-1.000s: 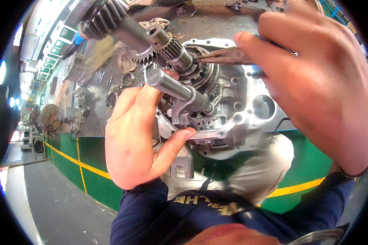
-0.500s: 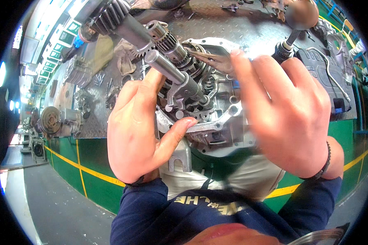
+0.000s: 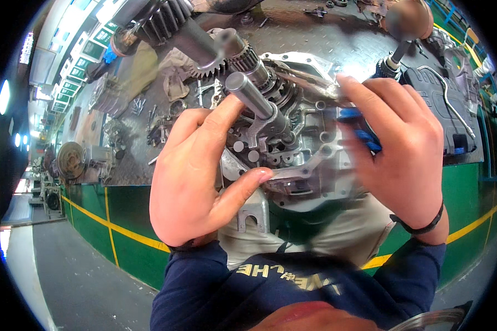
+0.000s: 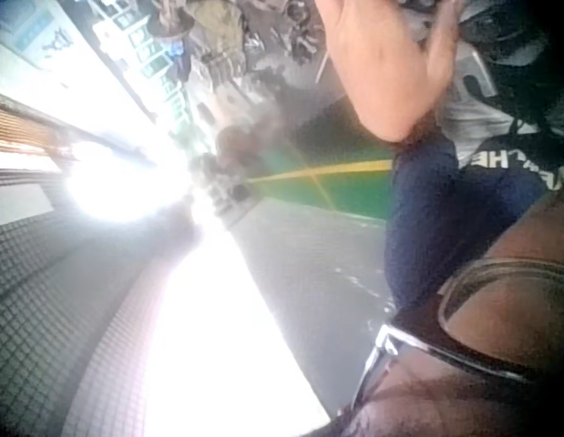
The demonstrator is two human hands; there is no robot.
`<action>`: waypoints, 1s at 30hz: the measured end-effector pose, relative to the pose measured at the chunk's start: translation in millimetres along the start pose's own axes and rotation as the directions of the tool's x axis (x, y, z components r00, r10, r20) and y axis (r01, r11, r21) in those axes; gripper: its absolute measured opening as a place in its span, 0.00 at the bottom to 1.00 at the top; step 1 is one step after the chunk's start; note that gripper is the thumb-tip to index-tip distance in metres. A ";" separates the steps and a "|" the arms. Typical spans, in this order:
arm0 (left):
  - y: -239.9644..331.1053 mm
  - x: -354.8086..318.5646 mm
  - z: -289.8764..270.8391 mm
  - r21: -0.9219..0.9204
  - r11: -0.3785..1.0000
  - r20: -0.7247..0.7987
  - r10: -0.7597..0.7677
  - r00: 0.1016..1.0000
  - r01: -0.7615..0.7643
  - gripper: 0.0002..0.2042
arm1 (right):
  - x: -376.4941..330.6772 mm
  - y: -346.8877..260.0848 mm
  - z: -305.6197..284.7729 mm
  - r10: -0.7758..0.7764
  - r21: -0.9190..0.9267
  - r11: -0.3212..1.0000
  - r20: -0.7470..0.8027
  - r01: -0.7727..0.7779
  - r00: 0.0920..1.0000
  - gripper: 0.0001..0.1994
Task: The person assembles a gearbox by fitting gears onto a shaft and securing components using pliers.
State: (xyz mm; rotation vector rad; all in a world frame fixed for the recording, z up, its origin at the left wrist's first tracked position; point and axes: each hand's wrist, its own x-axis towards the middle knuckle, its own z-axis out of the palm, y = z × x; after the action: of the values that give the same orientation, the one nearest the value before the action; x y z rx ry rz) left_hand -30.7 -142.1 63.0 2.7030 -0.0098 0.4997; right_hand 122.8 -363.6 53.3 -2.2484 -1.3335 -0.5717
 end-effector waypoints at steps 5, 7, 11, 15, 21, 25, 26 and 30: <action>-13.4 2.8 -11.1 -0.025 0.996 0.099 0.082 0.992 -0.080 0.35 | 5.9 0.8 -11.2 -0.029 0.009 1.000 0.038 0.028 0.999 0.24; -13.9 5.3 -15.6 -0.095 0.991 0.116 0.104 0.988 -0.093 0.36 | 8.3 0.0 -13.3 -0.033 0.010 0.999 0.061 0.033 0.998 0.23; -25.0 4.3 -24.5 -0.199 0.973 0.140 0.148 0.979 -0.119 0.34 | 12.7 -0.6 -16.4 -0.042 0.007 0.999 0.106 0.041 0.994 0.23; -48.1 3.6 -22.6 -0.185 0.975 0.010 0.124 0.992 -0.120 0.30 | 21.3 -4.9 -22.6 -0.056 -0.001 0.998 0.149 0.057 0.987 0.26; -56.5 19.4 -7.6 -0.331 0.941 -0.065 0.046 0.997 -0.065 0.24 | 30.7 -11.2 -27.4 -0.110 -0.094 0.988 0.157 0.125 0.982 0.27; -53.0 10.0 -2.1 -0.152 0.987 -0.064 0.048 0.997 -0.057 0.24 | 37.8 -16.7 -24.9 -0.085 -0.091 0.990 0.190 0.103 0.978 0.28; -47.3 13.3 1.5 -0.155 0.987 -0.049 0.045 0.998 -0.052 0.25 | 37.4 -15.0 -28.9 -0.070 -0.122 0.988 0.176 0.092 0.982 0.28; -25.0 5.6 -0.6 -0.041 0.995 -0.172 0.087 0.981 -0.095 0.15 | -0.7 30.7 -33.0 0.211 -0.130 0.971 0.055 -0.202 0.976 0.25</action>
State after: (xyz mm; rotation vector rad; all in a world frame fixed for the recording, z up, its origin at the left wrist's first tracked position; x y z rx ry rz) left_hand -23.8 -118.4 56.0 2.6125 -0.0980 0.7460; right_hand 145.9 -396.2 74.2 -2.4899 -1.1029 -0.5197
